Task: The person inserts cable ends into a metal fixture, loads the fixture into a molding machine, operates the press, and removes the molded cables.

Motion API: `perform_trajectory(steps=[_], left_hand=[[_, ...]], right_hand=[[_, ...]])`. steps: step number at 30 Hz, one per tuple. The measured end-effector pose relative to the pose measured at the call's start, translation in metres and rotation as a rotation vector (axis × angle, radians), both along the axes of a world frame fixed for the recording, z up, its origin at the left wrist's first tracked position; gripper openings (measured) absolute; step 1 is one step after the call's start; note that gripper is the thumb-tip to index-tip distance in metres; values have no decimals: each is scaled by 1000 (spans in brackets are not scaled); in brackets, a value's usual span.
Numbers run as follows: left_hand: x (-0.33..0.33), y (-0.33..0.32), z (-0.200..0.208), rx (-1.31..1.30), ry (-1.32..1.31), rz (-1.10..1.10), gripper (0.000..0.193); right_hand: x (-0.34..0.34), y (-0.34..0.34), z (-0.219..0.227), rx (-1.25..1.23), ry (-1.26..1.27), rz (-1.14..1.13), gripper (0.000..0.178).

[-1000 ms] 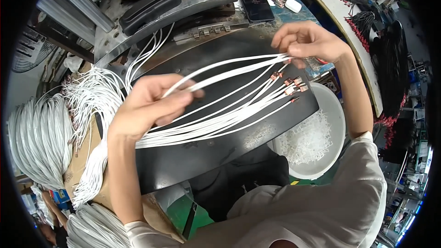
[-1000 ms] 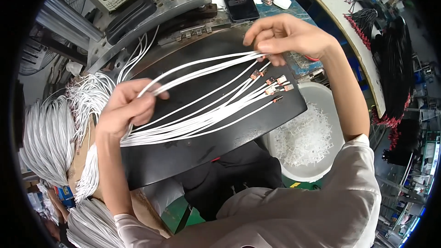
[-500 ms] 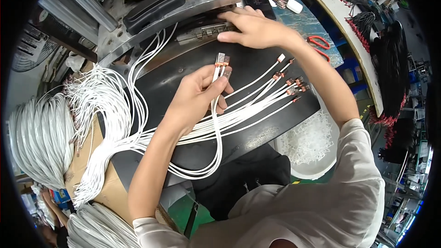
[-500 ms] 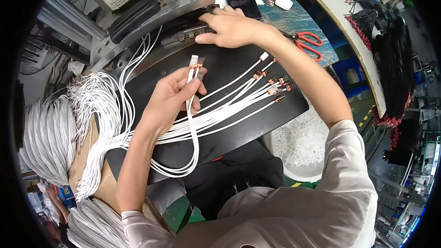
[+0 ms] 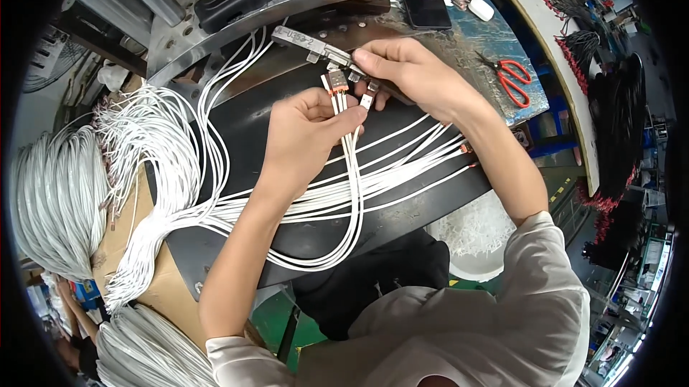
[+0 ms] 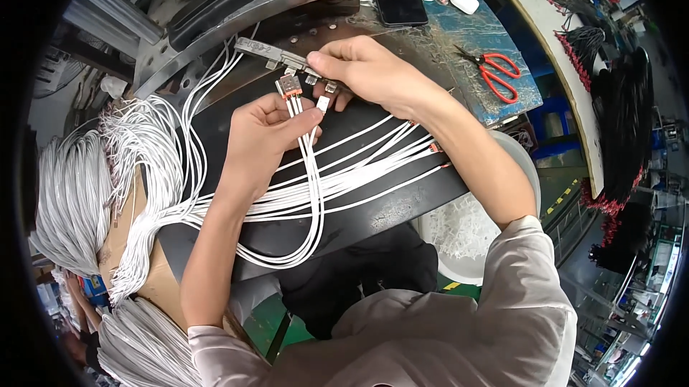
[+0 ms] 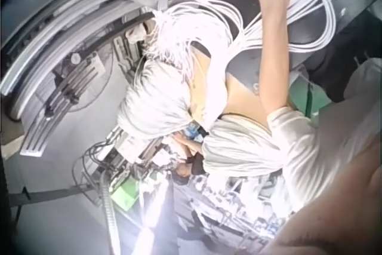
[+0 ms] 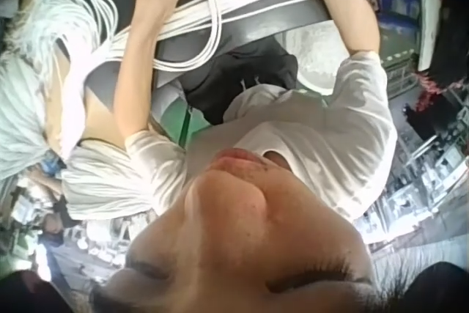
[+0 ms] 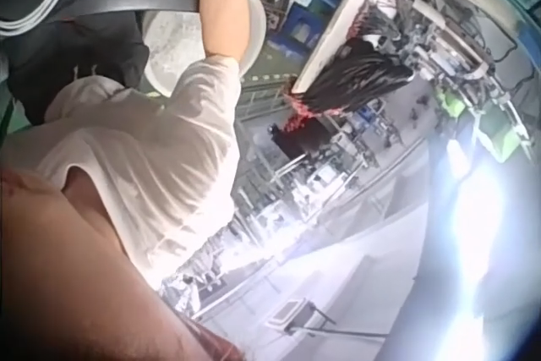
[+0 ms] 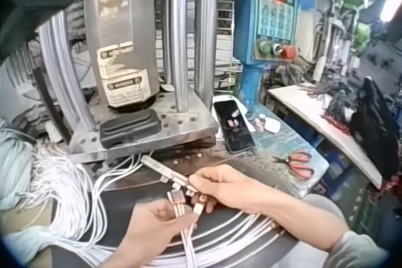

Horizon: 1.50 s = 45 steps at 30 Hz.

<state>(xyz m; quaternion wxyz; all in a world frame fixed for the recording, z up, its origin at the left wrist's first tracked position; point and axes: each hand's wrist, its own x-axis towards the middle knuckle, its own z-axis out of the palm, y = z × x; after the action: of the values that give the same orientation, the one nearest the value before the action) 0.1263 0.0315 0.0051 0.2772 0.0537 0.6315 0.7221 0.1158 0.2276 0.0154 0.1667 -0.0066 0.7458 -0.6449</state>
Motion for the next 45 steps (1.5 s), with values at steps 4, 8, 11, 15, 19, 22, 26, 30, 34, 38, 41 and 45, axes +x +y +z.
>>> perform_trajectory(steps=[4,8,11,15,19,22,26,30,34,38,41,45], left_hand=[[-1,4,-1,-2,39,60,14],[2,0,0,-28,93,86,16],[6,-9,11,-139,-55,8,19],[8,-8,10,-60,-81,17,23],[6,-7,12,-86,-102,46,25],[4,-5,9,-35,-98,35,24],[6,-4,9,-2,-92,30,25],[7,-7,9,-75,-57,21,26],[11,-6,12,-82,-32,40,28],[11,-7,8,-29,-48,43,28],[8,-9,7,0,-59,18,28],[0,-19,10,-14,-82,-87,27]], right_hand=[[5,-3,-3,-39,55,20,29],[13,-3,7,-40,-10,-16,29],[16,2,14,-32,-36,-53,29],[15,3,14,-4,29,-57,29],[14,1,10,-27,78,-24,32],[15,-1,8,6,125,-21,34],[17,-8,1,-36,192,21,33],[16,-2,12,-26,113,11,32],[10,7,10,-34,42,-22,34],[10,7,10,-63,18,18,30],[11,5,7,-87,62,73,33],[9,8,3,-47,36,110,31]])
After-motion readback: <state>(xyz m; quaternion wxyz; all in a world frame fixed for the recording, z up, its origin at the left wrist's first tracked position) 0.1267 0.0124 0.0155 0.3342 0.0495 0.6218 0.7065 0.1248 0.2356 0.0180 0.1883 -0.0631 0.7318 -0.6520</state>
